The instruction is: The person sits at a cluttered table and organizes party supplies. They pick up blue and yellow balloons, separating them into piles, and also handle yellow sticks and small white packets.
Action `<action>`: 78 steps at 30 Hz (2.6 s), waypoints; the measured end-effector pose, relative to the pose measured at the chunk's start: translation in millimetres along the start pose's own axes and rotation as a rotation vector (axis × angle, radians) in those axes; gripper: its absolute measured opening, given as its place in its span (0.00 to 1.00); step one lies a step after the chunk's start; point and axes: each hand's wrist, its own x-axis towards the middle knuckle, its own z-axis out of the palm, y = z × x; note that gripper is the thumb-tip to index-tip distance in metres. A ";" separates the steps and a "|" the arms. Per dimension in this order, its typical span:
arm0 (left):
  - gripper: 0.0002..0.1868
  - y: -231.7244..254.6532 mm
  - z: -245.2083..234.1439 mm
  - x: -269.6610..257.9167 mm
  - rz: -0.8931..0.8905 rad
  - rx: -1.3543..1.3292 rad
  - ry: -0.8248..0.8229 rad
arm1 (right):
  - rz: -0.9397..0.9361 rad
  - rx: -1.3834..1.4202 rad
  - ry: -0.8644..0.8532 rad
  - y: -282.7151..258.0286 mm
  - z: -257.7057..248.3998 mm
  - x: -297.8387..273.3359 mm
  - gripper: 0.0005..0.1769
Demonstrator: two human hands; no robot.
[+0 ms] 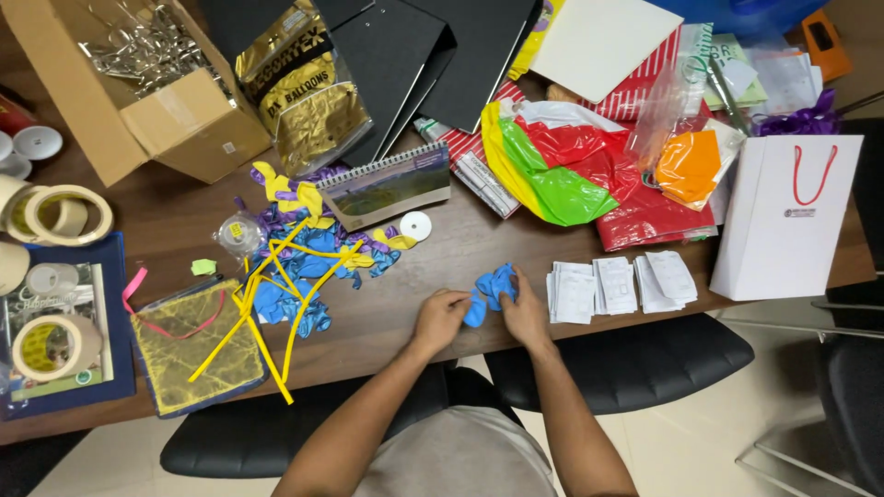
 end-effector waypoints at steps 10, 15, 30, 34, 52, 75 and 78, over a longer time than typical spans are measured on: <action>0.22 -37.3 -1.9 -14.8 -0.225 0.347 -0.174 | -0.064 0.074 0.088 4.1 -8.4 -14.9 0.28; 0.23 -64.7 -82.6 -48.7 -0.449 0.235 -0.076 | -0.129 0.304 0.176 1.4 21.5 -22.0 0.17; 0.10 -97.8 -290.4 -69.6 -0.224 0.633 0.637 | -0.283 0.175 -0.326 -138.8 184.1 -83.1 0.10; 0.11 -110.6 -287.3 -94.2 -0.196 0.372 0.706 | -0.095 0.272 -0.451 -135.3 235.6 -109.3 0.10; 0.15 -103.6 -316.0 -119.1 -0.324 -0.499 0.181 | 0.288 0.677 -0.522 -149.3 320.3 -119.1 0.11; 0.10 -39.4 -362.1 -90.3 -0.173 -1.302 0.085 | 0.272 1.356 -0.465 -197.0 244.8 -105.6 0.10; 0.08 -60.8 -344.7 -104.9 -0.218 -1.376 0.104 | 0.341 1.555 -0.612 -193.6 243.2 -92.5 0.15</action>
